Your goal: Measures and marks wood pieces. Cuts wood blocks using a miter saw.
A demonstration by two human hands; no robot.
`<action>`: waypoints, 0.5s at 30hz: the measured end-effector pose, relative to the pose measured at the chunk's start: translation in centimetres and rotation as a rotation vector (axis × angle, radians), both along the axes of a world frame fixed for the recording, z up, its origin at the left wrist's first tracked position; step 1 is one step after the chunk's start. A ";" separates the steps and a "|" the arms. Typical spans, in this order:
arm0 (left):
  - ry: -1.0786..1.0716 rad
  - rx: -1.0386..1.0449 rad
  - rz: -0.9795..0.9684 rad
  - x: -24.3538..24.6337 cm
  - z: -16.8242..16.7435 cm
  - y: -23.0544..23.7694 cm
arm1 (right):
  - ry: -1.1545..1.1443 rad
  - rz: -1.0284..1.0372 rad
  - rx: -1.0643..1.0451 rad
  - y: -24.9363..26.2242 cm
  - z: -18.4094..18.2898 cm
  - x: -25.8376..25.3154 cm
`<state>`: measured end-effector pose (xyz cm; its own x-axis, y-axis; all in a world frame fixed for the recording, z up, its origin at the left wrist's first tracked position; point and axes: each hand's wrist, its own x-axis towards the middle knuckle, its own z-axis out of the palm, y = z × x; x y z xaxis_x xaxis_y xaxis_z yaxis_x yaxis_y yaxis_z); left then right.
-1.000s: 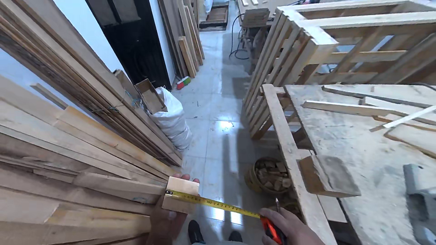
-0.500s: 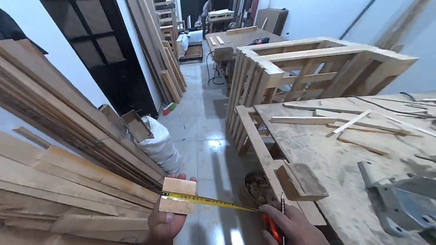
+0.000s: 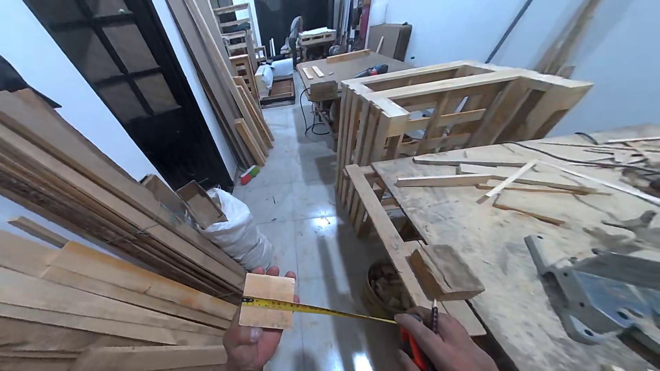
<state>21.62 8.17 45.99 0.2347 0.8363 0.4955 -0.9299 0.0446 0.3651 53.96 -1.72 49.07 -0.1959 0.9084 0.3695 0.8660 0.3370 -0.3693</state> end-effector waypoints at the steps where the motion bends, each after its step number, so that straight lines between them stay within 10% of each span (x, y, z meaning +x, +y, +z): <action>1: 0.001 0.005 -0.004 0.0 0.0 0.0 | -0.006 -0.003 0.013 -0.1 -0.1 0.0; 15: 0.007 0.032 -0.006 0.0 0.1 -0.7 | -0.027 0.015 0.049 -0.6 0.0 0.1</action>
<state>21.63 7.44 46.05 0.2435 0.8184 0.5205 -0.9271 0.0387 0.3729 54.09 -2.32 49.05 -0.2195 0.8862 0.4080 0.8701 0.3670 -0.3289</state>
